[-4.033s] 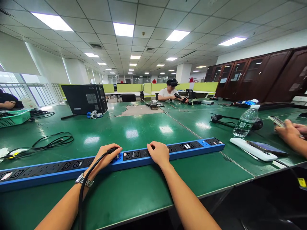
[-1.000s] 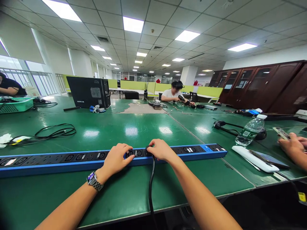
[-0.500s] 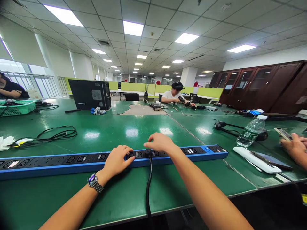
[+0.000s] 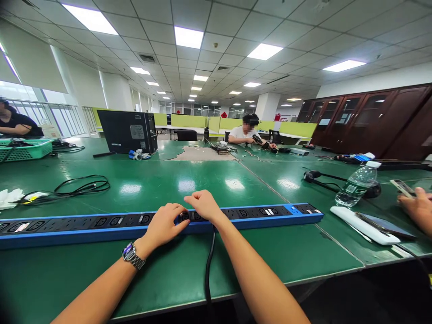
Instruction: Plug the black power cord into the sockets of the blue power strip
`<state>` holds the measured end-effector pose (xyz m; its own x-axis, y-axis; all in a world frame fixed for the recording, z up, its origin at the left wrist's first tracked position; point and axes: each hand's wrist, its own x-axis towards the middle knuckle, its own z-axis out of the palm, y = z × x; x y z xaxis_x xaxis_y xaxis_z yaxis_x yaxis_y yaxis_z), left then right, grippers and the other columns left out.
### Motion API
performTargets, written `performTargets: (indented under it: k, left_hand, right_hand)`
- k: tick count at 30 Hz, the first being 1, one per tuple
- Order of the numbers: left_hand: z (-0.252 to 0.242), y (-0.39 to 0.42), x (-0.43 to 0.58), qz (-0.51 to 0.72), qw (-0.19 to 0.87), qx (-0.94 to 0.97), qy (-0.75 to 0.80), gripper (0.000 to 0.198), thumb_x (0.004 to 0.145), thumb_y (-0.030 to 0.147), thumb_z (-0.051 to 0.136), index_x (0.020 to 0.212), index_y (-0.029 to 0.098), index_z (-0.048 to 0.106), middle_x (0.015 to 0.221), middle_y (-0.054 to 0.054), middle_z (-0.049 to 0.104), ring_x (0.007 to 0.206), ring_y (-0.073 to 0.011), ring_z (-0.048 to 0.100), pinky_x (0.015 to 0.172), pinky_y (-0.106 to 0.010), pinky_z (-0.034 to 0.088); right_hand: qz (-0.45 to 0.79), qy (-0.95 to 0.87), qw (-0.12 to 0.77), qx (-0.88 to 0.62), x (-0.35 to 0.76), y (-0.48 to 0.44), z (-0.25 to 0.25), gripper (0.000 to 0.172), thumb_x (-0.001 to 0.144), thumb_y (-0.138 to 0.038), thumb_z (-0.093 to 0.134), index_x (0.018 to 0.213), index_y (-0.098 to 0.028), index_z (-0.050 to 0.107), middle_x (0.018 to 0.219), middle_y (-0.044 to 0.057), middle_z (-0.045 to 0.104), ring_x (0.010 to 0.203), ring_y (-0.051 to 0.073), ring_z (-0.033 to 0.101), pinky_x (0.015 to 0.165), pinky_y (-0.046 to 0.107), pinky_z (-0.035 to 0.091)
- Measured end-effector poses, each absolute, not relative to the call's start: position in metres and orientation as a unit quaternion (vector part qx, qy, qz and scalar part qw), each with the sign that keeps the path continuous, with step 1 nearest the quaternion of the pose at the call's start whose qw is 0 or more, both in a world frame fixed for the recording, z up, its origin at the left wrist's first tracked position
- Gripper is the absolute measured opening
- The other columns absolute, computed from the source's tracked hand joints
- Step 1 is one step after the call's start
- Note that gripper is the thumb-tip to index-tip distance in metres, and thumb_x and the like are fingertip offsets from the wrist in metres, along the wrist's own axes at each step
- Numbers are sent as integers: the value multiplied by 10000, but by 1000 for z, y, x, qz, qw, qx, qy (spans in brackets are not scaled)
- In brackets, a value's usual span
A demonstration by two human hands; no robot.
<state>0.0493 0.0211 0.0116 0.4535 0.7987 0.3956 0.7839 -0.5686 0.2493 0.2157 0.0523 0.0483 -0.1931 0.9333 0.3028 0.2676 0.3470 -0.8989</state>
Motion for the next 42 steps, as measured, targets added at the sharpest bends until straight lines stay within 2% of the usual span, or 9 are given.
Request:
performTargets:
  k: [6, 20, 25, 28, 30, 33, 36, 39, 42]
  left_hand:
    - [11, 20, 47, 248, 21, 856, 453, 214, 879, 379, 586, 1002, 223, 666, 1046, -52, 677, 976, -242, 579, 836, -371, 437]
    - [11, 21, 46, 253, 27, 856, 449, 210, 873, 380, 594, 997, 226, 665, 1065, -48, 680, 979, -241, 583, 846, -377, 439]
    - [11, 21, 46, 255, 30, 856, 449, 210, 872, 379, 596, 1006, 234, 666, 1074, -46, 680, 993, -240, 582, 857, -378, 439]
    - [12, 20, 46, 254, 32, 856, 450, 214, 874, 373, 593, 1020, 236, 668, 1064, -46, 684, 993, -238, 585, 860, -375, 441]
    - [13, 20, 46, 254, 33, 855, 451, 214, 873, 369, 593, 1023, 237, 669, 1061, -46, 686, 993, -236, 587, 863, -373, 442]
    - [13, 19, 46, 254, 34, 855, 450, 218, 872, 365, 594, 1030, 234, 667, 1067, -46, 685, 991, -234, 586, 866, -377, 443]
    - [13, 20, 46, 255, 35, 856, 448, 218, 872, 366, 594, 1028, 232, 667, 1067, -46, 686, 985, -234, 586, 865, -381, 444]
    - [12, 21, 45, 255, 36, 857, 446, 221, 871, 369, 596, 1033, 236, 667, 1068, -46, 686, 989, -234, 584, 869, -382, 442]
    - [11, 21, 45, 254, 36, 858, 446, 225, 871, 370, 597, 1037, 235, 665, 1073, -46, 684, 995, -236, 582, 874, -381, 438]
  right_hand:
    - [344, -690, 445, -456, 220, 54, 45, 437, 703, -540, 590, 449, -204, 472, 430, -64, 385, 472, 91, 318, 497, 258, 257]
    - [335, -691, 459, -447, 221, 50, 44, 388, 730, -496, 599, 495, -197, 520, 473, -62, 420, 498, 99, 354, 540, 257, 314]
    - [310, -675, 495, -452, 223, 49, 37, 402, 718, -521, 627, 503, -195, 534, 474, -58, 410, 489, 98, 354, 521, 252, 314]
    - [275, -631, 549, -474, 233, 51, 24, 423, 789, -567, 523, 566, -208, 520, 474, -62, 375, 465, 103, 341, 494, 253, 315]
    - [245, -597, 581, -495, 243, 53, 13, 425, 828, -570, 448, 612, -211, 517, 492, -49, 412, 474, 116, 381, 500, 259, 343]
    - [207, -578, 591, -523, 262, 55, 0, 363, 815, -522, 483, 696, -194, 583, 592, 6, 564, 580, 158, 516, 583, 286, 420]
    - [204, -615, 551, -525, 280, 49, -4, 292, 789, -440, 535, 802, -186, 677, 743, 51, 688, 728, 206, 618, 710, 335, 476]
    - [226, -669, 497, -505, 294, 36, -3, 256, 772, -358, 543, 860, -207, 730, 866, 59, 740, 850, 230, 664, 833, 380, 494]
    - [224, -722, 444, -482, 303, 24, 0, 306, 754, -309, 575, 1005, -234, 732, 1082, 60, 720, 1053, 238, 632, 982, 410, 446]
